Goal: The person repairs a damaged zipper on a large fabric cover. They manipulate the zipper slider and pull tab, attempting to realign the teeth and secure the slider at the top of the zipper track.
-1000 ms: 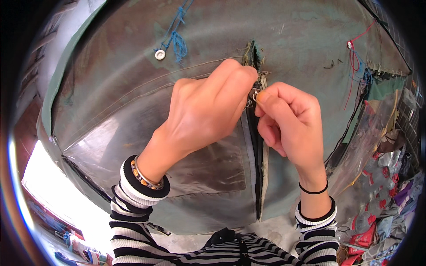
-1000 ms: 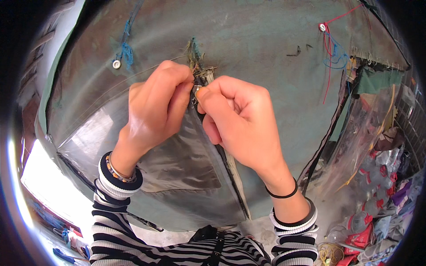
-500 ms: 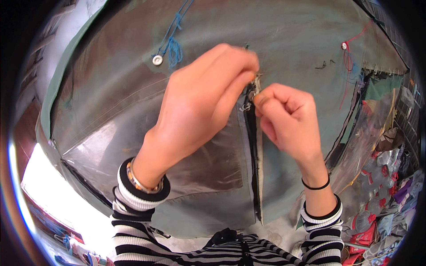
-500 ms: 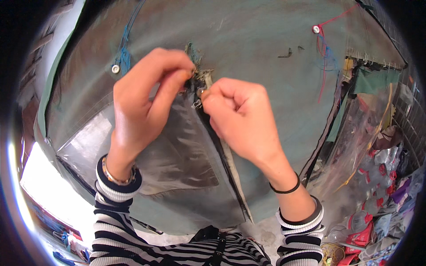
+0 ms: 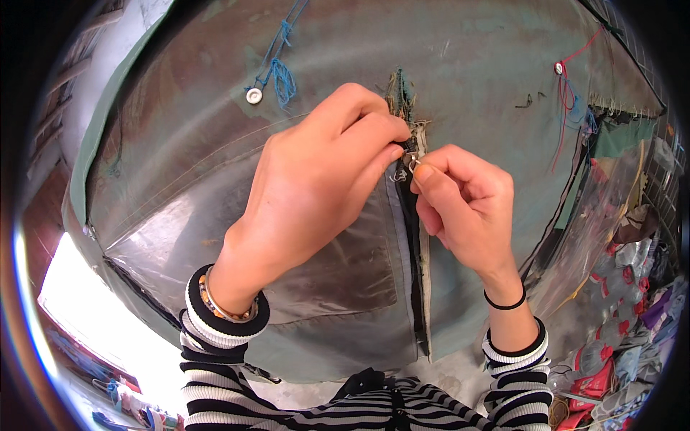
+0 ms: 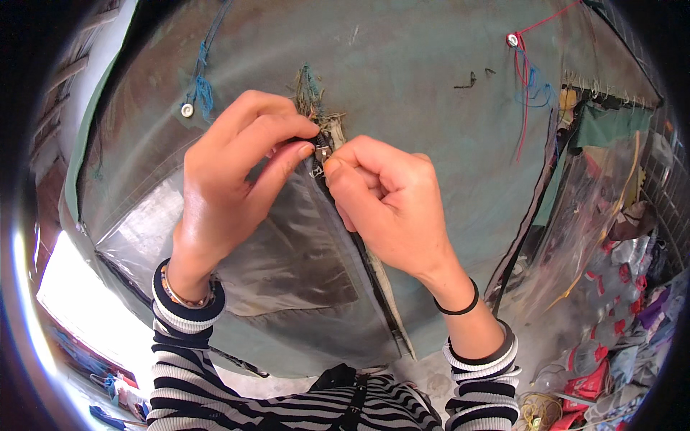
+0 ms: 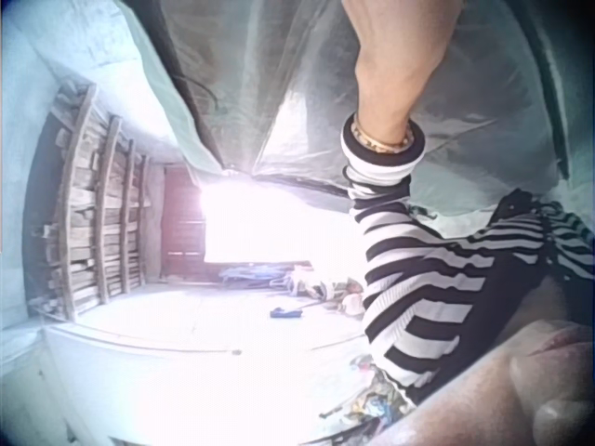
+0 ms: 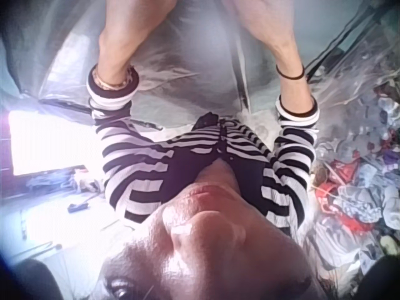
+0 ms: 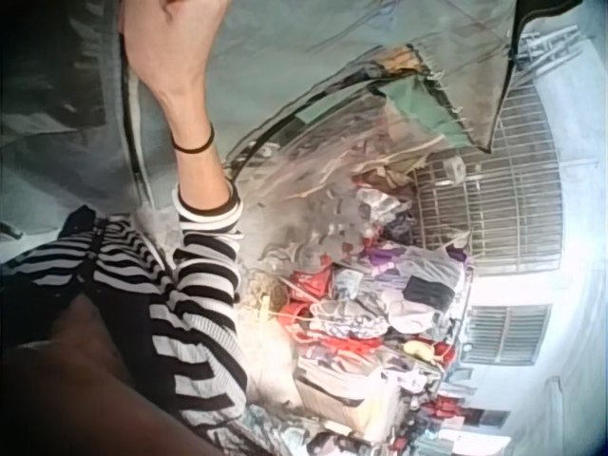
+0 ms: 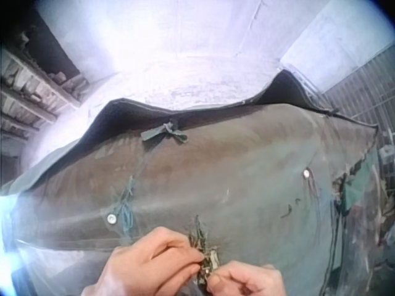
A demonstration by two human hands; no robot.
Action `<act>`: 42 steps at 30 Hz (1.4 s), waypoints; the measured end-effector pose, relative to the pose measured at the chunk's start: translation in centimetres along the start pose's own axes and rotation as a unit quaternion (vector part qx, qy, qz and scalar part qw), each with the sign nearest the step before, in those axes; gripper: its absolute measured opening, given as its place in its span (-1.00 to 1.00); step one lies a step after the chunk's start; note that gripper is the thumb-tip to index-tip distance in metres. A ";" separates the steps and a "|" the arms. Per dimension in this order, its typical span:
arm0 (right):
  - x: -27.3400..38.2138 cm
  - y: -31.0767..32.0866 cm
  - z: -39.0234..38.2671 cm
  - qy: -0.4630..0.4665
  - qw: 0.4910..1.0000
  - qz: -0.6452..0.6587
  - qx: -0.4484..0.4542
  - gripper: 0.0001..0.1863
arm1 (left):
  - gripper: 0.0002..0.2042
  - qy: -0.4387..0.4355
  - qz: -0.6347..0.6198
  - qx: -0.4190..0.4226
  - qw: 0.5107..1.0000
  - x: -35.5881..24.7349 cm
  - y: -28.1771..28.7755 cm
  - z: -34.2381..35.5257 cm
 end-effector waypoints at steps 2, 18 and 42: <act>-0.1 0.0 -0.1 0.014 1.000 -0.016 -0.005 -0.84 | -0.85 -0.002 -0.015 -0.019 1.000 0.1 -0.1 -0.3; 0.2 -0.7 -0.2 -0.065 0.997 0.048 -0.016 -0.88 | -0.84 -0.067 0.068 -0.029 0.995 0.5 -1.0 -0.2; 0.7 -0.9 1.1 -0.038 0.998 -0.056 0.015 -0.77 | -0.77 -0.130 0.104 -0.095 0.981 3.2 -2.3 -1.0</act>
Point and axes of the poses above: each hand's wrist, its own z-axis towards the middle knuckle, its own y-axis out of the back of the hand, x = y × z, the point moved 2 cm from there along z, towards the middle knuckle, and after that the axes turned 3 degrees about -z, right-handed, at the moved point
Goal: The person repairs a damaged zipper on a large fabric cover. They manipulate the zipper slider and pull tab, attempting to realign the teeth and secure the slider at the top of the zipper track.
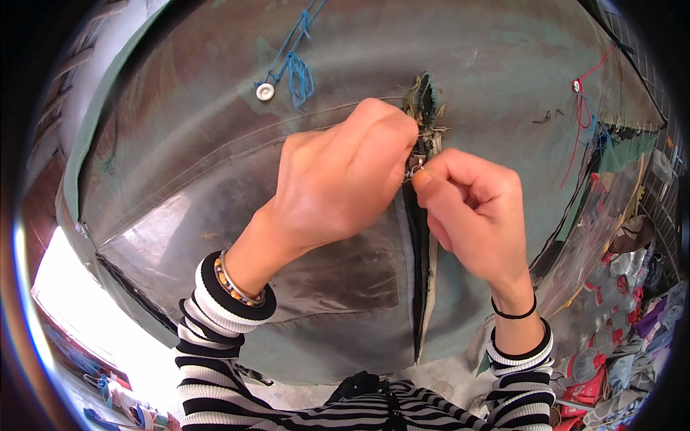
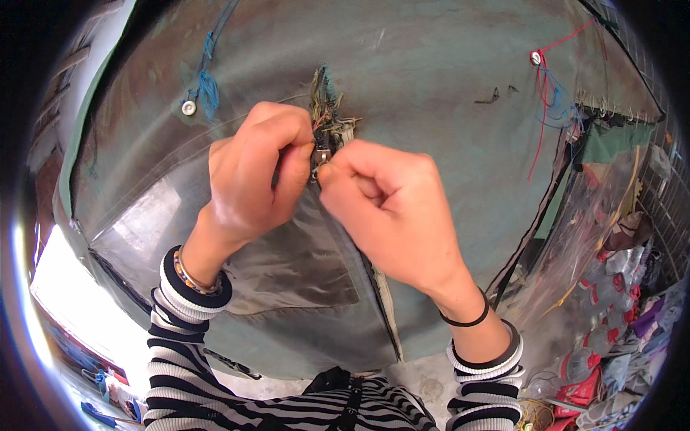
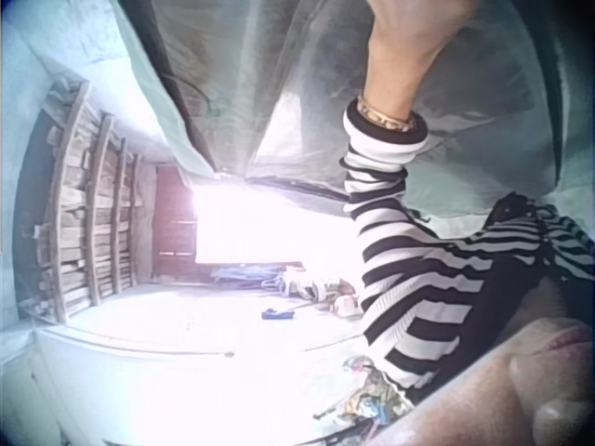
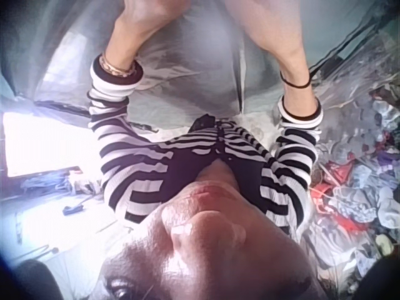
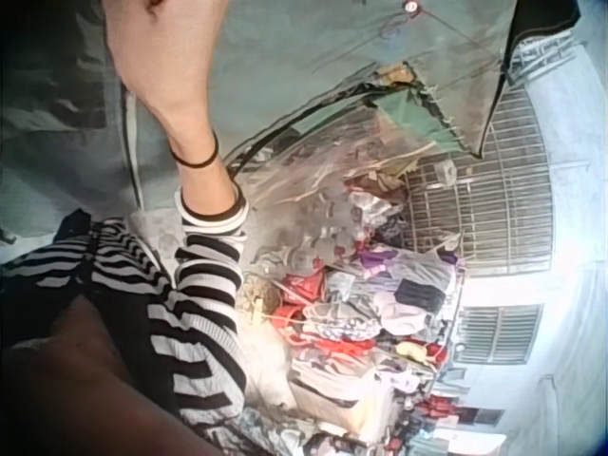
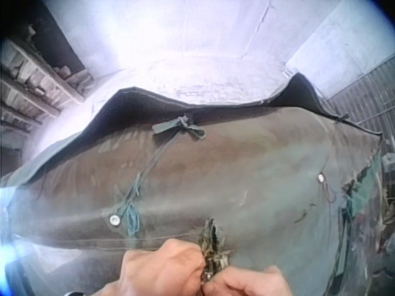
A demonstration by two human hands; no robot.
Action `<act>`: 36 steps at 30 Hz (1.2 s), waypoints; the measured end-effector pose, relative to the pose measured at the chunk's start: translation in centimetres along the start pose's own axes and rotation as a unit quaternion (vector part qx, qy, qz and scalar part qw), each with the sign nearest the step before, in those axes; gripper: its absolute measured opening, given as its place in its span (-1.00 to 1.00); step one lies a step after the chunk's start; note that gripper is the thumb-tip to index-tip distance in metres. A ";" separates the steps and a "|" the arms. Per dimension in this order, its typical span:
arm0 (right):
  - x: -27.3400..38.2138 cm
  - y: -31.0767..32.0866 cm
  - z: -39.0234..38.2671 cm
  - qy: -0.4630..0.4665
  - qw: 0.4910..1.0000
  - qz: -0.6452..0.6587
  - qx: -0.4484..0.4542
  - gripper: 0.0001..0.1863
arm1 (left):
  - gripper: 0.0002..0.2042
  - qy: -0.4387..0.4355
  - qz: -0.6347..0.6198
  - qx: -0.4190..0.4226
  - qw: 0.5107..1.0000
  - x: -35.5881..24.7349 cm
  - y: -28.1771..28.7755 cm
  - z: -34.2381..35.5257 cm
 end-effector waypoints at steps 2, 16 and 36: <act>0.1 0.4 0.1 0.074 0.992 -0.101 0.029 -0.76 | -0.77 -0.004 0.016 0.024 1.000 -0.9 1.0 0.8; 0.2 0.6 -0.4 -0.026 0.998 0.058 0.024 -0.85 | -0.79 0.040 -0.094 0.043 0.994 -0.7 2.0 1.2; 0.1 -0.4 -0.8 0.286 0.909 -0.264 -0.147 -0.92 | -0.83 0.047 -0.033 0.026 0.998 -0.7 0.8 1.1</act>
Point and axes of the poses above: each hand's wrist, its own z-axis towards the middle knuckle, its own y-axis out of the back of the hand, x = y × z, the point moved 2 cm from there along z, towards the middle knuckle, and after that the axes turned 3 degrees about -z, right-handed, at the moved point
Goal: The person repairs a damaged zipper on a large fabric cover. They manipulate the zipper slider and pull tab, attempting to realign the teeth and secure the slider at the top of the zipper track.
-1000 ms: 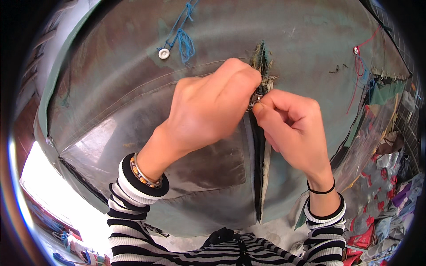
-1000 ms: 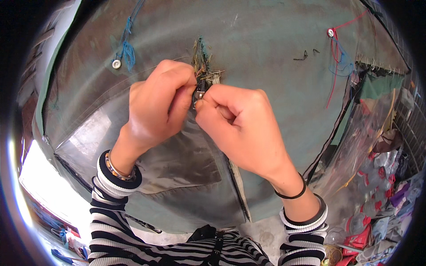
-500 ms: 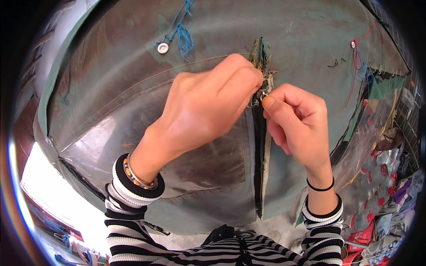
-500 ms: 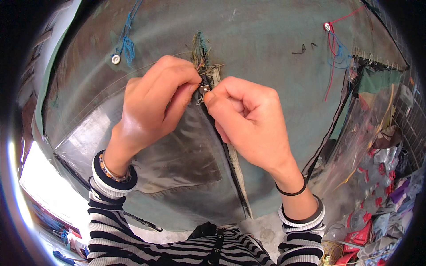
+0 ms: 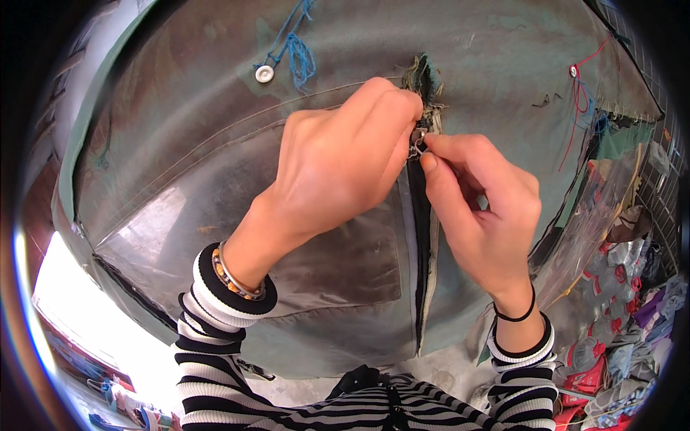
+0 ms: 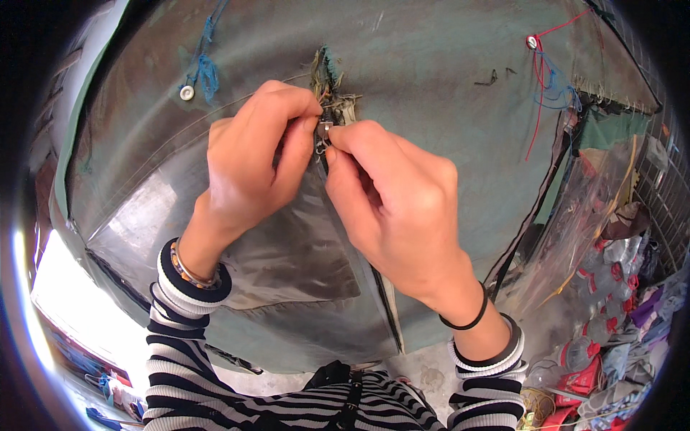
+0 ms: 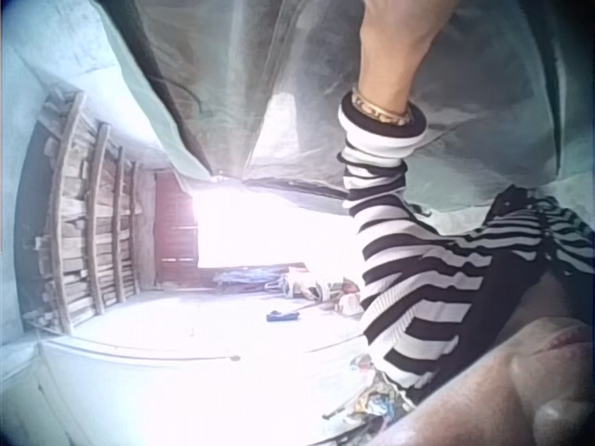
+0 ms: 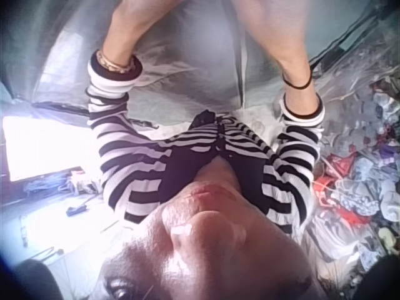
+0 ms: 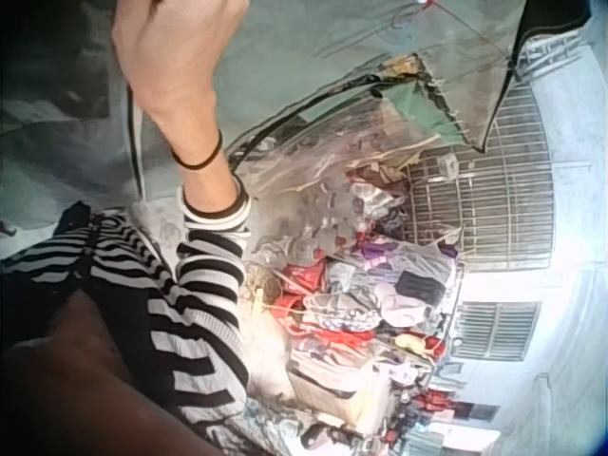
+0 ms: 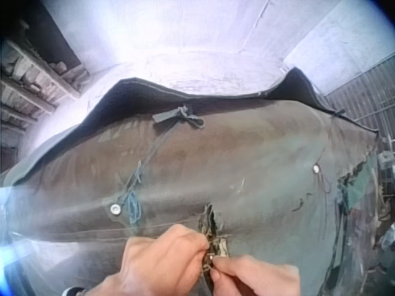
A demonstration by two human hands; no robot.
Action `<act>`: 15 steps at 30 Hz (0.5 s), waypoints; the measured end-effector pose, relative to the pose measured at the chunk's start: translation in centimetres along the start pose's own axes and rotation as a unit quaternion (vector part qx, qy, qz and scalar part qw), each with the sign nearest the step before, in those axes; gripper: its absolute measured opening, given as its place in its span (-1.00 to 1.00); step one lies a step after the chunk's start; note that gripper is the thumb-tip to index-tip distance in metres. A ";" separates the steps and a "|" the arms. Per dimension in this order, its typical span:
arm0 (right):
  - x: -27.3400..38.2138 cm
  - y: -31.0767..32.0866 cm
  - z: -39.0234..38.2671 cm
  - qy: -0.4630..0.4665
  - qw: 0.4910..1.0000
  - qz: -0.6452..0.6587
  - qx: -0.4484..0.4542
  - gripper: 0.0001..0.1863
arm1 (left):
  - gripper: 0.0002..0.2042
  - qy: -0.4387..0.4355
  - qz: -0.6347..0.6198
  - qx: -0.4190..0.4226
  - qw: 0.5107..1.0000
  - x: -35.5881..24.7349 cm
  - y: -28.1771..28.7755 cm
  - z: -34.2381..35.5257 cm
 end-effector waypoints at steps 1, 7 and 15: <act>-0.2 0.2 0.0 -0.060 0.997 0.037 0.022 -0.93 | -0.83 0.009 -0.005 -0.001 1.000 0.0 0.0 0.0; 0.0 0.8 0.1 -0.289 0.904 0.303 0.082 -0.95 | -0.81 -0.010 -0.003 -0.002 1.000 0.5 -0.6 -0.9; -0.9 0.6 0.0 -0.197 0.952 0.229 0.045 -0.78 | -0.90 0.029 -0.067 0.003 0.997 0.0 0.3 0.2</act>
Point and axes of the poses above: each hand's wrist, its own z-axis towards the middle knuckle, its own y-axis out of the back of the hand, x = y × z, the point moved 2 cm from there along z, towards the middle knuckle, and after that the axes turned 3 degrees about -z, right-handed, at the moved point
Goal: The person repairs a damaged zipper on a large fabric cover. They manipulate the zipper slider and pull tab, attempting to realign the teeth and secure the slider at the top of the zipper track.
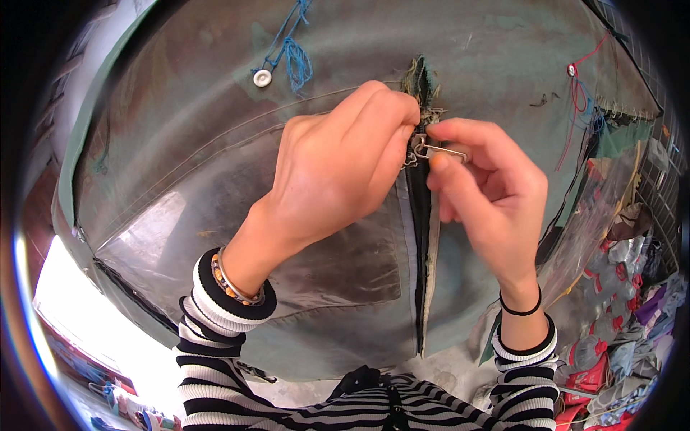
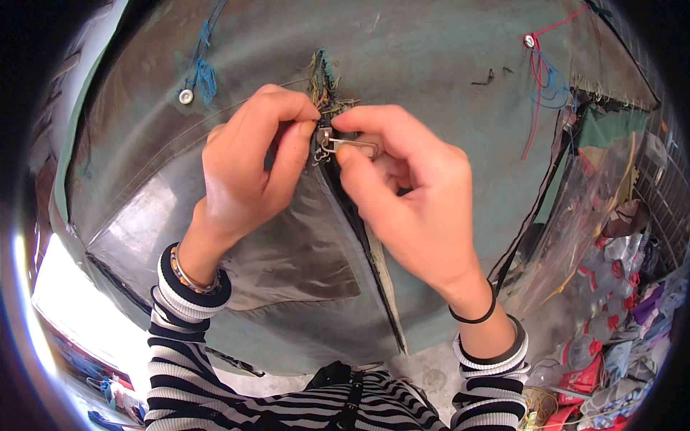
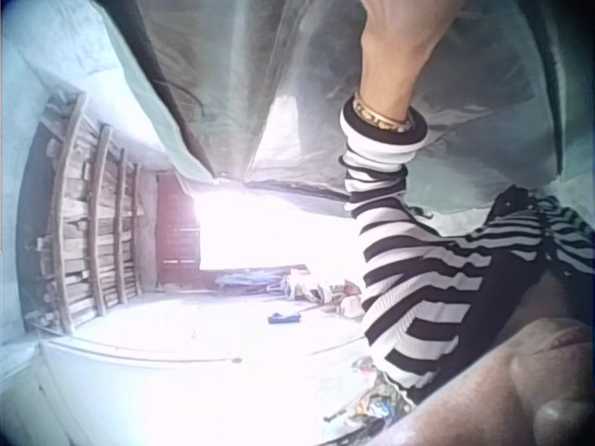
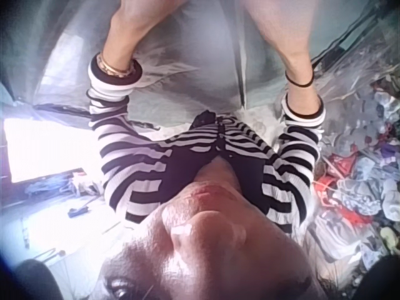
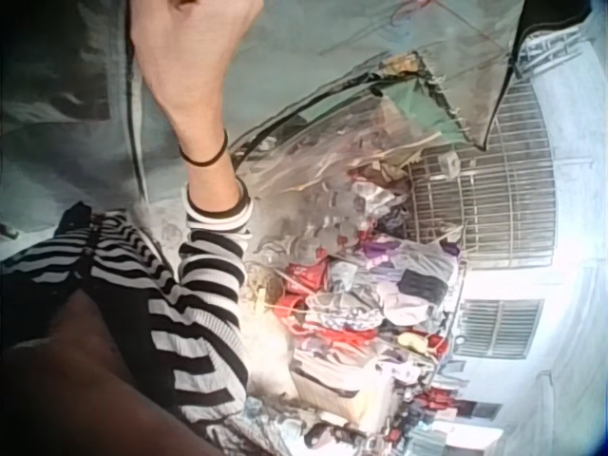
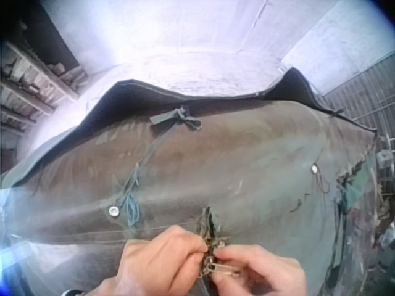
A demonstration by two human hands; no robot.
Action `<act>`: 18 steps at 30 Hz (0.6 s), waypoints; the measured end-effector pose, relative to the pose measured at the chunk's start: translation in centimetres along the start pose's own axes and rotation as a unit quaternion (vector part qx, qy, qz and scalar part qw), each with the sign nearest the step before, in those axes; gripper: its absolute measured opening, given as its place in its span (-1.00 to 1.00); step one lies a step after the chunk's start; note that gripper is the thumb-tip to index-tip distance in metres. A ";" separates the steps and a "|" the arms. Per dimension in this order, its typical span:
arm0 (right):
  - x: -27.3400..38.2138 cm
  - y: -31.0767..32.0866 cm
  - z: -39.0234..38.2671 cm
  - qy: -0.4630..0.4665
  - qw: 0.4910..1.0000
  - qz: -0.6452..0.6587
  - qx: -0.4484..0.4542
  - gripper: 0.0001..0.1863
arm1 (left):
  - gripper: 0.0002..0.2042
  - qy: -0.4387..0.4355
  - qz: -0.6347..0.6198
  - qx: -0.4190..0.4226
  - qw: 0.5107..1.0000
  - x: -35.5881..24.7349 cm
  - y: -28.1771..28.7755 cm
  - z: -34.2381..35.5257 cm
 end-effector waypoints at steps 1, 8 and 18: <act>0.0 -0.2 0.0 0.057 0.996 -0.072 -0.013 -0.73 | -0.91 0.006 -0.005 -0.002 1.000 0.0 0.0 0.1; -0.6 -1.0 0.2 0.080 0.988 -0.118 -0.053 -0.77 | -0.93 0.024 -0.050 -0.022 0.998 0.5 -0.3 -0.4; 0.4 0.6 1.1 0.319 0.872 -0.362 -0.080 -0.84 | -0.93 0.054 -0.076 0.020 0.995 0.5 -0.1 0.1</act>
Point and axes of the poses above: each hand's wrist, its own z-axis towards the middle knuckle, its own y-axis out of the back of the hand, x = y × z, the point moved 2 cm from there along z, towards the middle knuckle, and after that the axes turned 3 degrees about -z, right-handed, at the moved point
